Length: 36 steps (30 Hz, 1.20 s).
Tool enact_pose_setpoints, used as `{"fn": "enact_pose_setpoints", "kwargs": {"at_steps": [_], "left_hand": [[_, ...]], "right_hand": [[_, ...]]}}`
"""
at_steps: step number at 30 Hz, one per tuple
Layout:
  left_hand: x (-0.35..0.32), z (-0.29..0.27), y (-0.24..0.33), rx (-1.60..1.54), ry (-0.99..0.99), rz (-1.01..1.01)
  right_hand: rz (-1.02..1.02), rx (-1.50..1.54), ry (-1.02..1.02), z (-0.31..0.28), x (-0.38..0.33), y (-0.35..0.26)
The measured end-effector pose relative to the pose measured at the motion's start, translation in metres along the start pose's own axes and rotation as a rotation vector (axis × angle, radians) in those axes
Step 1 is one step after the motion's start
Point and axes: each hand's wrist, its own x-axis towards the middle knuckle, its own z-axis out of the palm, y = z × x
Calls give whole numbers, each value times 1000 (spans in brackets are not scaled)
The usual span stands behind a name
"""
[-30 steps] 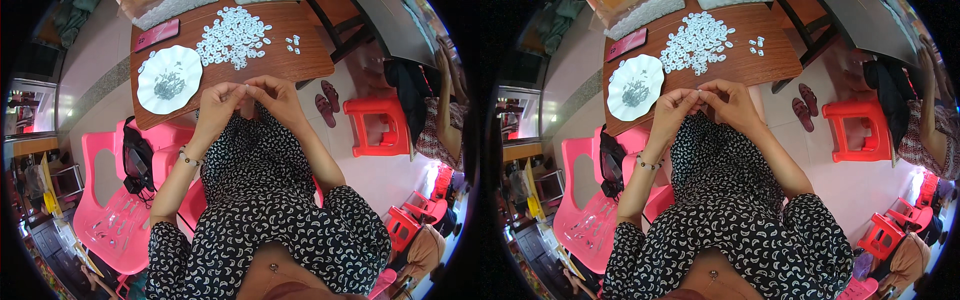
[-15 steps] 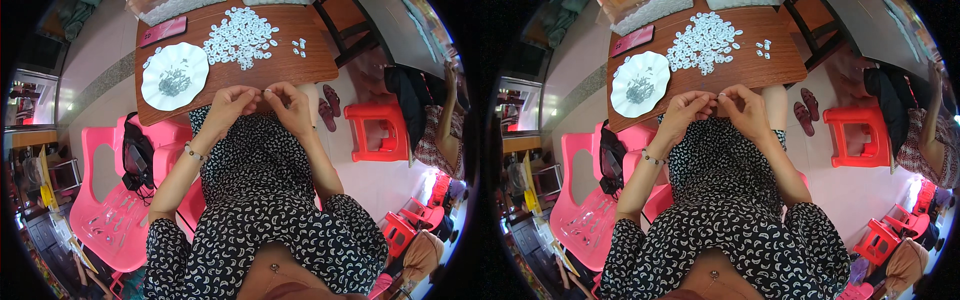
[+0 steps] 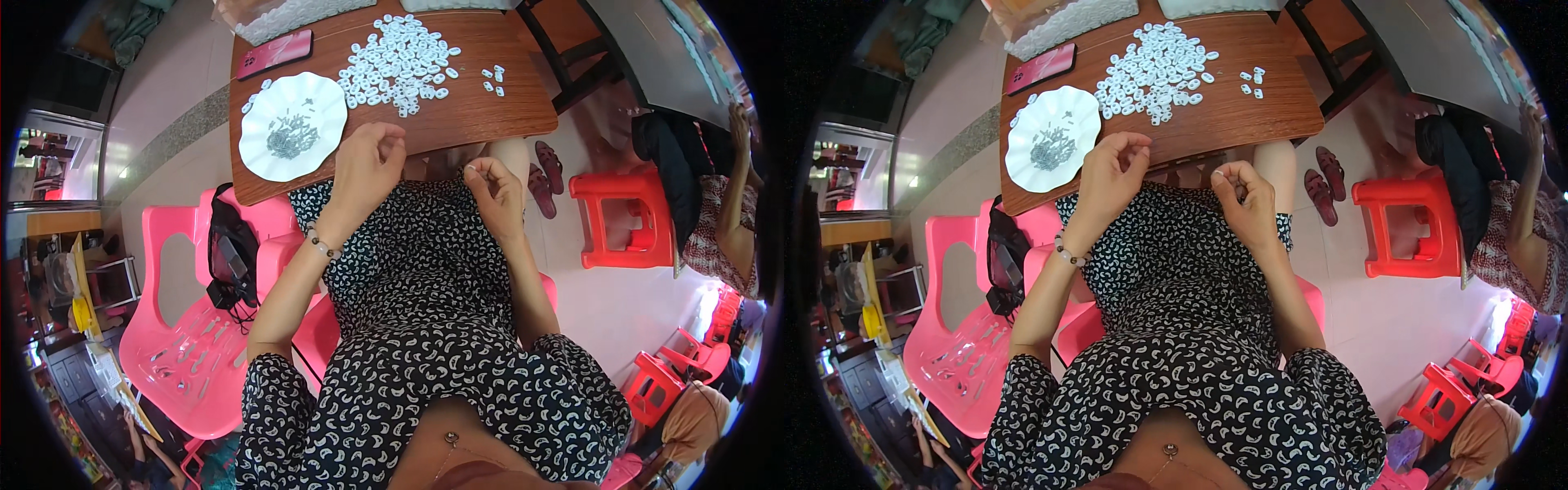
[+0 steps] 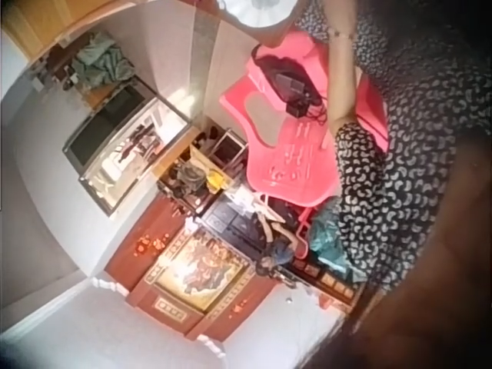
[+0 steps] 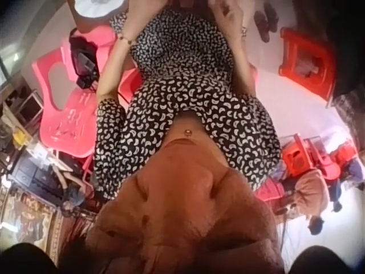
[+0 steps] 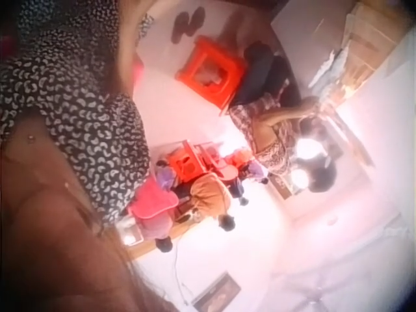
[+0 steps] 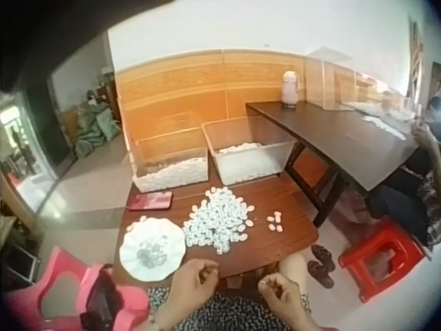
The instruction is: Manually assembling small metal components into white circular plastic parts on a workshop table.
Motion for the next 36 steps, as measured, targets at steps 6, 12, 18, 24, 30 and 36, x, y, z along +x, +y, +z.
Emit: {"fn": "enact_pose_setpoints", "kwargs": {"at_steps": [6,12,18,24,30,36], "left_hand": [[30,-66,-30,218,155,38],[67,-136,-107,464,157,-139],[69,-120,-97,541,48,-214],[75,-111,-104,644,84,-208],[72,-105,-103,275,178,-117],[13,-47,-4,-577,-325,-338]], "right_hand": [[103,-38,-107,-2,-9,6],[75,-21,-55,16,-9,1],[124,-43,-110,27,-1,-2],[139,-35,-124,36,3,-9],[103,-44,-139,33,11,-2],[121,143,-122,40,18,-35]]}}
